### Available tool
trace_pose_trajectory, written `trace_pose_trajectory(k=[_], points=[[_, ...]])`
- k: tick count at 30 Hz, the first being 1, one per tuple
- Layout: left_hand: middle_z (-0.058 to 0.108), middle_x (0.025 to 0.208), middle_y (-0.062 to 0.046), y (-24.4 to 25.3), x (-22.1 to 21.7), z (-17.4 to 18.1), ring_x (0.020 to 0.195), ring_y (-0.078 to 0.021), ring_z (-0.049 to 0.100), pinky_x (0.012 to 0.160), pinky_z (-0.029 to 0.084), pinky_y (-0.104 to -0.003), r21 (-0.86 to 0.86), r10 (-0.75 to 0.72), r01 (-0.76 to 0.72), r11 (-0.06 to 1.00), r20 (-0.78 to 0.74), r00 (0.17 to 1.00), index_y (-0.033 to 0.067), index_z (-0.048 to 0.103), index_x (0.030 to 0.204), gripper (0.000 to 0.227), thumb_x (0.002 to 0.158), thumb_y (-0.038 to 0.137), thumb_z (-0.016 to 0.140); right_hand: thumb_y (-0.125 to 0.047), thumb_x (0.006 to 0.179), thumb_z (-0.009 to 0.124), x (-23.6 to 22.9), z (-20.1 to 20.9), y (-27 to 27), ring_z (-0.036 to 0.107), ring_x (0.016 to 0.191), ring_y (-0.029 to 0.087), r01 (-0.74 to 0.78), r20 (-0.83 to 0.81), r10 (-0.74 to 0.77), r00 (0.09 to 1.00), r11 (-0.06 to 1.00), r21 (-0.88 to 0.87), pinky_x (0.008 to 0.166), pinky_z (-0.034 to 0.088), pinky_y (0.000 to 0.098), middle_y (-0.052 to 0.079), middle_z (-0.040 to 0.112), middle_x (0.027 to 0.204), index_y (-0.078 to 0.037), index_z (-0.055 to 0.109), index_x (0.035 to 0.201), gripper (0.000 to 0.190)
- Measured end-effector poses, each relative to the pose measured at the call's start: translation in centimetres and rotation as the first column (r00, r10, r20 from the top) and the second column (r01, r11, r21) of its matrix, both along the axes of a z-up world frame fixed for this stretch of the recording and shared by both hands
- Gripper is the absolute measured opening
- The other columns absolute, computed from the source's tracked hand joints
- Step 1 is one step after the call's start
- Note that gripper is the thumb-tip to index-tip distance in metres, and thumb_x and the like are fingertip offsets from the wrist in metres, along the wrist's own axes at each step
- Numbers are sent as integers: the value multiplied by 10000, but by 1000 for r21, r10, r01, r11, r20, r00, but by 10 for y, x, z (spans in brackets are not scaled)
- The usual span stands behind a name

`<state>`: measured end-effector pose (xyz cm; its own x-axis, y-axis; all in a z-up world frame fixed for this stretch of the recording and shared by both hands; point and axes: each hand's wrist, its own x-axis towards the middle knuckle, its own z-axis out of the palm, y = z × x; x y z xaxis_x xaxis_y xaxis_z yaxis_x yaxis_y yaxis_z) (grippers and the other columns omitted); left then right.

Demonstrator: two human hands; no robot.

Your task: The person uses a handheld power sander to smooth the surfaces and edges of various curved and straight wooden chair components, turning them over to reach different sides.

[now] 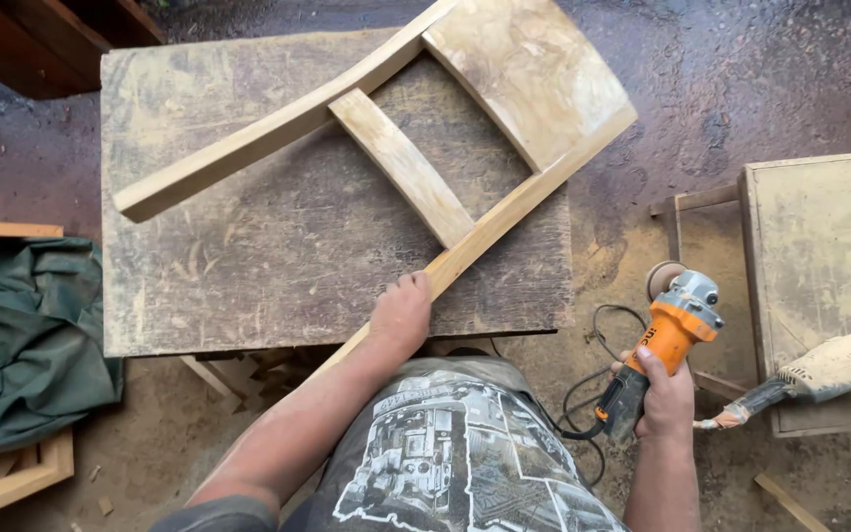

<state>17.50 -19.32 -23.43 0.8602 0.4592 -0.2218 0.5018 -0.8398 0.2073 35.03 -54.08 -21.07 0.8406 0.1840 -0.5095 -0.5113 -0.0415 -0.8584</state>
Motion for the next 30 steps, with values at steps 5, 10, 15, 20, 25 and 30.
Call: trace_pose_trajectory(k=[5, 10, 15, 20, 25, 30], points=[[656, 996, -230, 38, -5, 83, 889, -410, 698, 740, 582, -492, -147, 19, -31, 989, -85, 996, 5, 509, 1099, 325, 824, 62, 674, -166, 963, 642, 2, -1, -10, 685, 701, 231, 23, -9, -23, 1000, 1000, 5, 600, 584, 382, 114, 645, 915, -18, 499, 1223, 331], [682, 926, -235, 63, -17, 197, 920, -459, 663, 784, 517, -554, -302, -15, 18, 953, 13, 1000, 18, 495, 1039, 365, 830, 203, 730, -155, 965, 640, 3, 9, -13, 684, 712, 227, 34, 17, -35, 999, 999, 8, 619, 590, 384, 124, 651, 926, -2, 511, 1223, 327], [712, 949, -101, 98, -31, 297, 778, -246, 709, 668, 617, -372, -503, 251, -520, 690, -507, 825, 84, 570, 1221, 413, 896, 281, 730, -142, 980, 628, 6, 10, -12, 681, 731, 225, 32, 49, -35, 998, 998, 55, 652, 596, 378, 124, 653, 937, 0, 501, 1242, 324], [740, 907, -147, 146, -34, 341, 723, -238, 627, 632, 565, -381, -452, 345, -633, 628, -568, 748, 59, 634, 1294, 518, 867, 325, 756, -149, 1007, 622, 16, 2, -10, 664, 716, 235, 8, 36, -9, 999, 1000, 29, 631, 586, 396, 124, 655, 950, -1, 496, 1256, 316], [716, 891, -195, 189, -48, 348, 763, -298, 688, 689, 560, -450, -122, 309, -399, 909, -447, 840, 48, 681, 1307, 599, 941, 521, 677, -140, 1004, 630, 25, -5, 2, 691, 779, 227, -20, 56, 18, 998, 999, 44, 669, 595, 386, 115, 655, 980, -22, 478, 1299, 352], [735, 957, -153, 178, -75, 320, 867, -284, 724, 729, 581, -443, 269, 141, -112, 957, -90, 986, 13, 623, 1266, 647, 979, 590, 565, -143, 1025, 634, 26, -12, 5, 687, 790, 229, -70, 86, 63, 994, 994, 86, 683, 591, 386, 120, 658, 1000, 2, 482, 1299, 346]])
